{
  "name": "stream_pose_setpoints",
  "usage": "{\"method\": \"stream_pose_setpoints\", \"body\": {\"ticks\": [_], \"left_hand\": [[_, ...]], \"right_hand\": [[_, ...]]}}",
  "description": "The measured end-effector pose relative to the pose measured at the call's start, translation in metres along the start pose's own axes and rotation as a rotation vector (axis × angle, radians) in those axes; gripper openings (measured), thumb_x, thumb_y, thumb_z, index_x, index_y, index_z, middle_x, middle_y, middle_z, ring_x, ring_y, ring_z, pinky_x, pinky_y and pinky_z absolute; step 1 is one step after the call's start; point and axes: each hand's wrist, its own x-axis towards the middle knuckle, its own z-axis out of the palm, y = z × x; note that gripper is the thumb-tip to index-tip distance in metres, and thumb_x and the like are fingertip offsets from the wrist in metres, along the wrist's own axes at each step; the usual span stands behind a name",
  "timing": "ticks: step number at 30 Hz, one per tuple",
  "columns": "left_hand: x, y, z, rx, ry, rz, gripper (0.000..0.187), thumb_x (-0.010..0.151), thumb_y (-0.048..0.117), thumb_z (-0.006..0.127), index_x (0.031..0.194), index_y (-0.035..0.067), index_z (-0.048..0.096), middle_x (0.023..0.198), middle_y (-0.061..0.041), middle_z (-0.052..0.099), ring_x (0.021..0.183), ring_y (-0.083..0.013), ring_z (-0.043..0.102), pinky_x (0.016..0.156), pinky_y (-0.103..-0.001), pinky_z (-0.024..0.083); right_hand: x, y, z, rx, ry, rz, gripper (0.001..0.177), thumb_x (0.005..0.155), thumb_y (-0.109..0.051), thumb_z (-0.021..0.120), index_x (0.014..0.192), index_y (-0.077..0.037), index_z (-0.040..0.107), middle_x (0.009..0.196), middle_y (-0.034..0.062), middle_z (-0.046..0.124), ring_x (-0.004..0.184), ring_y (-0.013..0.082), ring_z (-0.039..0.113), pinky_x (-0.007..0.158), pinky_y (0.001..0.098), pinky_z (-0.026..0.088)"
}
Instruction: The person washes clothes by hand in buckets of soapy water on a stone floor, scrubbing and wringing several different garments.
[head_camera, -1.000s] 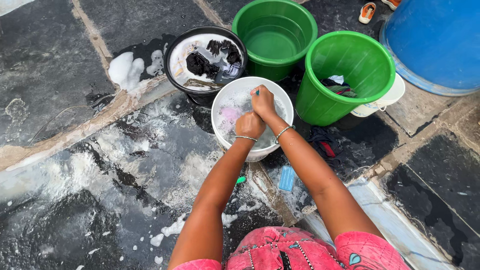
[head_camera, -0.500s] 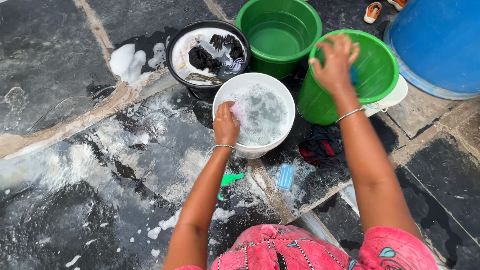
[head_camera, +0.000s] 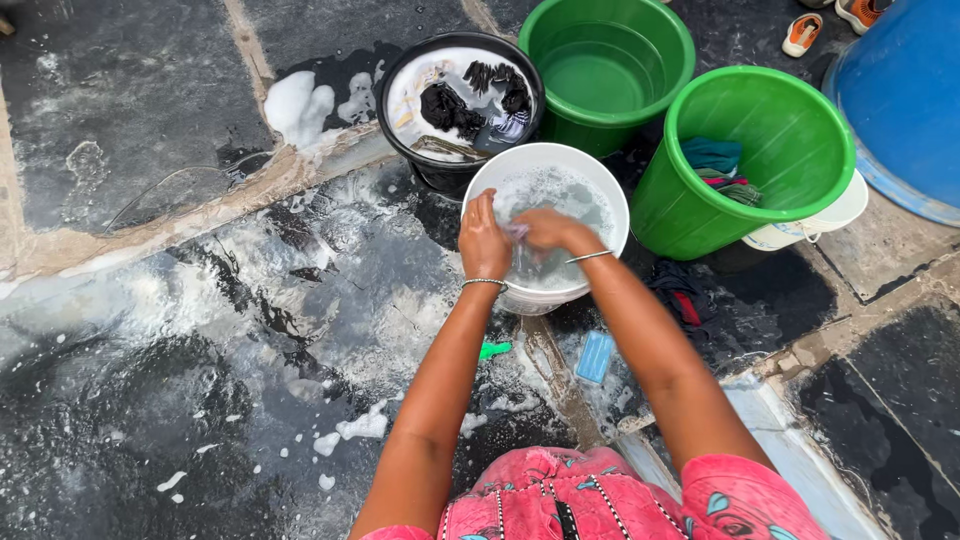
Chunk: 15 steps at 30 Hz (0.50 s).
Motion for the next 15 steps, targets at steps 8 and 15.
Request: {"method": "stream_pose_setpoints", "body": {"ticks": [8,15], "left_hand": [[0.003,0.011,-0.006,-0.163,-0.172,-0.063,0.040,0.104,0.038,0.050,0.128,0.008,0.061,0.122,-0.016,0.069,0.099,-0.0371,0.070,0.088,-0.047,0.054],[0.027,0.037,0.013,-0.716,-0.378,-0.263,0.038,0.100,0.039,0.067,0.116,0.005,0.070,0.099,-0.012,0.076,0.090,-0.0175,0.067,0.082,-0.036,0.055]], "right_hand": [[-0.146,-0.124,-0.131,-0.062,0.586,-0.093,0.027,0.104,-0.029,0.070,0.112,-0.005,0.078,0.089,0.0175,0.076,0.072,0.0258,0.071,0.070,0.0368,0.056],[-0.150,-0.119,-0.143,0.002,0.660,-0.479,0.036,0.094,-0.019,0.072,0.126,-0.003,0.070,0.116,0.0174,0.074,0.098,0.0273,0.073,0.083,0.0371,0.056]]}}
